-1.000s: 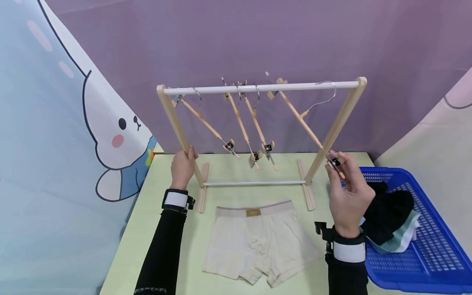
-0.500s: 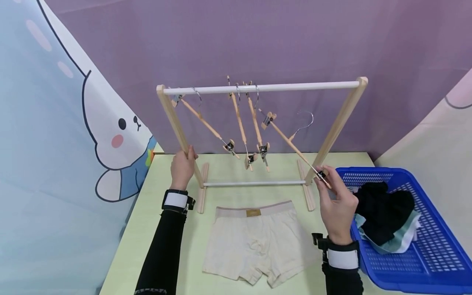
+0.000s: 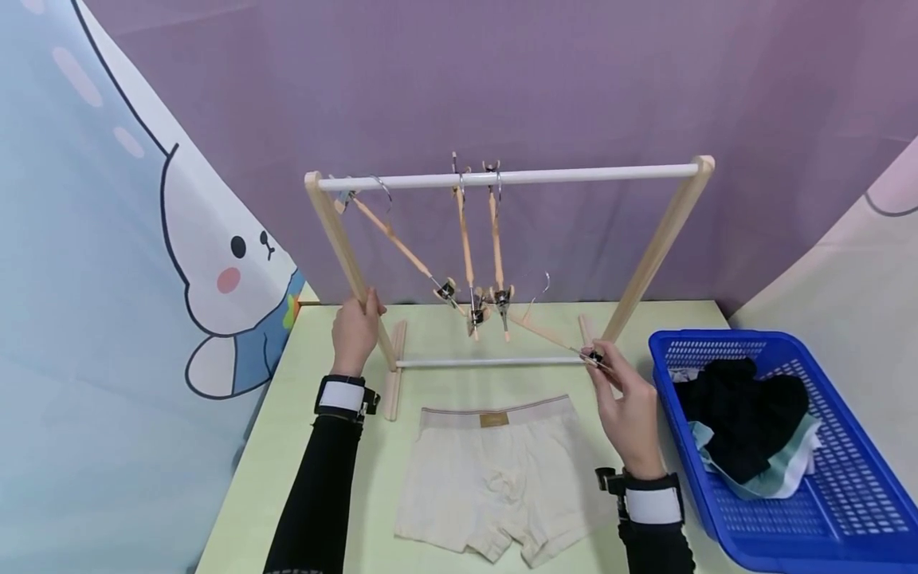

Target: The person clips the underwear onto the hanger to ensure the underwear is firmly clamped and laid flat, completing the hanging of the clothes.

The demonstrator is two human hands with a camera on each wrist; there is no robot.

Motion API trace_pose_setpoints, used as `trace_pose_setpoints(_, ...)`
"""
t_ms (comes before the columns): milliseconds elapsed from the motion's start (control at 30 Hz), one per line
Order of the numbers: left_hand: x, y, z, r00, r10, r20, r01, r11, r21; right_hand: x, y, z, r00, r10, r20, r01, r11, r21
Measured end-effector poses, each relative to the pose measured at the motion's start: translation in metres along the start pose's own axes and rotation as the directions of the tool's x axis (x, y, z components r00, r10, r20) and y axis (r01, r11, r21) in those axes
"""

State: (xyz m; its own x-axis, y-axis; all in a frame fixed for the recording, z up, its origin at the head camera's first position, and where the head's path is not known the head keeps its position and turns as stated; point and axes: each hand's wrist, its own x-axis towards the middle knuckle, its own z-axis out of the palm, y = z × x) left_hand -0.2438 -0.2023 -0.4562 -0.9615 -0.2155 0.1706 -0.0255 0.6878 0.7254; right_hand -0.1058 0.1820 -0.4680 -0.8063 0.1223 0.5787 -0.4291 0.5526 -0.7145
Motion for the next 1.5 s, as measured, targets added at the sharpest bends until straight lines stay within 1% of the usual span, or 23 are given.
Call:
trace_pose_setpoints(167,-0.001,-0.001,0.0,1.0,0.005,0.004,-0.005,1.0,-0.012,-0.002,0.013,0.011,0.995,0.032,0.096,-0.033,0.999,0.008)
trace_pose_setpoints(300,-0.001,-0.001,0.001,1.0,0.007,0.005,-0.007,1.0,-0.01,-0.004,0.018,0.02,0.979,0.06,0.193,-0.067,0.997,0.031)
trace_pose_setpoints(467,0.0,0.0,0.002,1.0,0.027,0.002,-0.027,1.0,-0.008,-0.011,0.025,0.031,0.954,0.054,0.296,-0.076,0.995,0.065)
trace_pose_setpoints(600,0.0,0.001,0.003,1.0,0.023,-0.013,-0.023,1.0,-0.007,-0.018,0.03,0.044,0.926,0.059,0.372,-0.093,0.993,0.075)
trace_pose_setpoints(667,0.001,0.002,0.004,1.0,0.024,-0.013,-0.024,1.0,-0.008,-0.021,0.033,0.049,0.92,0.068,0.385,-0.105,0.991,0.077)
trace_pose_setpoints(767,0.002,0.005,0.005,0.999,0.033,-0.01,-0.033,0.999,-0.022,-0.026,0.039,0.056,0.922,0.081,0.379,-0.123,0.989,0.088)
trace_pose_setpoints(867,0.002,0.006,0.005,0.999,0.034,-0.01,-0.034,0.999,-0.017,-0.03,0.046,0.062,0.922,0.095,0.376,-0.143,0.985,0.101)
trace_pose_setpoints(967,0.001,0.005,0.004,0.999,0.028,-0.021,-0.028,1.0,-0.004,-0.032,0.053,0.066,0.913,0.134,0.385,-0.184,0.978,0.096)
trace_pose_setpoints(1100,0.0,0.003,0.004,0.999,0.032,-0.03,-0.033,0.999,-0.006,-0.033,0.066,0.072,0.892,0.23,0.389,-0.272,0.961,0.056)
trace_pose_setpoints(1167,-0.001,0.002,0.004,0.999,0.036,-0.023,-0.036,0.999,-0.007,-0.033,0.072,0.074,0.871,0.294,0.393,-0.338,0.94,0.046)
trace_pose_setpoints(1233,-0.002,0.002,0.003,0.999,0.035,-0.013,-0.035,0.999,0.001,-0.031,0.079,0.076,0.839,0.355,0.412,-0.41,0.911,0.049)
trace_pose_setpoints(1300,-0.003,0.001,0.003,0.999,0.031,-0.009,-0.03,1.0,0.007,-0.028,0.085,0.078,0.791,0.416,0.448,-0.497,0.865,0.075)
trace_pose_setpoints(1367,-0.003,0.002,0.001,1.0,0.025,-0.01,-0.025,1.0,0.006,-0.023,0.091,0.08,0.744,0.456,0.488,-0.568,0.817,0.101)
trace_pose_setpoints(1500,-0.004,0.003,0.0,1.0,0.013,-0.015,-0.013,1.0,0.007,-0.018,0.099,0.082,0.651,0.534,0.538,-0.686,0.718,0.118)
